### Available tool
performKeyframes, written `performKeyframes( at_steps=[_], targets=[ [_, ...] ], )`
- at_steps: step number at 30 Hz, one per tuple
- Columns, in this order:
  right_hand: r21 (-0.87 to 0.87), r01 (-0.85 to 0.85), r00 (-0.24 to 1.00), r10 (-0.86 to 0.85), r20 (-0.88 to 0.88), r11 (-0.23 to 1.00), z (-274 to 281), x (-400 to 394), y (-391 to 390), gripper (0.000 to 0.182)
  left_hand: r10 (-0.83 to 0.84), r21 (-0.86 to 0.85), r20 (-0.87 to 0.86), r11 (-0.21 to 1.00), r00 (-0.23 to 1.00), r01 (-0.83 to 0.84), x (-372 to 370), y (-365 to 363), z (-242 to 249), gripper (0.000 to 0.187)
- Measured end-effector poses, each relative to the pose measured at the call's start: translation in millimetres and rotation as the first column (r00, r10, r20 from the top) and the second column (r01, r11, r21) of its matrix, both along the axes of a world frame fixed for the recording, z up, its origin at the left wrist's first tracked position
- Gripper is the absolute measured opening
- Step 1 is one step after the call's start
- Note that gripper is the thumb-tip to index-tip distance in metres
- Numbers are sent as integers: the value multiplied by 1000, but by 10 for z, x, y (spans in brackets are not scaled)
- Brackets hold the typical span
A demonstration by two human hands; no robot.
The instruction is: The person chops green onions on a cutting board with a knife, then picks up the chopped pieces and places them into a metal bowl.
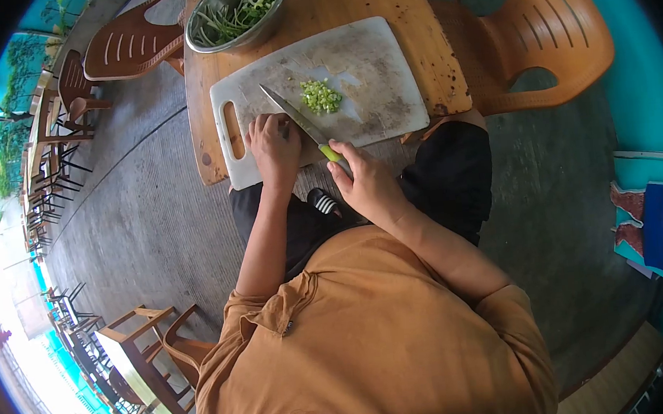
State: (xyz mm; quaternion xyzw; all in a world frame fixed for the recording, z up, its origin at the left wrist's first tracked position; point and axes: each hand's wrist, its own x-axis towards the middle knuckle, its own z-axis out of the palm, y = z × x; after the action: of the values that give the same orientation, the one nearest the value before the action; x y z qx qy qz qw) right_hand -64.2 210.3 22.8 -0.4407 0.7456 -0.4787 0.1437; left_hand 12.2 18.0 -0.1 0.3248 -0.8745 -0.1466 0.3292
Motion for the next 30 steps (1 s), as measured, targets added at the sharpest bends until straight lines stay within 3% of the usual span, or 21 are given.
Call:
performKeyframes(
  at_steps=[8, 10, 12, 14, 21, 30],
  targets=[
    [-30, 43, 990, -38, 137, 999, 8, -96, 158, 33, -38, 24, -21, 999, 999, 38, -19, -22, 4, 12],
    [55, 3, 943, -21, 333, 998, 82, -145, 233, 33, -65, 17, -13, 998, 998, 65, -56, -22, 0, 13],
    [64, 6, 955, -25, 297, 998, 113, -173, 277, 33, -94, 6, -9, 996, 996, 94, -88, -17, -1, 14],
    [135, -18, 888, -46, 457, 991, 235, -184, 307, 35, -89, -16, -11, 996, 996, 89, -79, -13, -6, 17],
    [98, -23, 863, -30, 504, 995, 245, -168, 372, 35, -71, -1, -35, 997, 997, 71, 67, -60, 56, 20],
    [80, -20, 929, -11, 369, 997, 218, -142, 387, 35, -90, 9, -26, 996, 996, 90, -69, -54, 9, 15]
  ],
)
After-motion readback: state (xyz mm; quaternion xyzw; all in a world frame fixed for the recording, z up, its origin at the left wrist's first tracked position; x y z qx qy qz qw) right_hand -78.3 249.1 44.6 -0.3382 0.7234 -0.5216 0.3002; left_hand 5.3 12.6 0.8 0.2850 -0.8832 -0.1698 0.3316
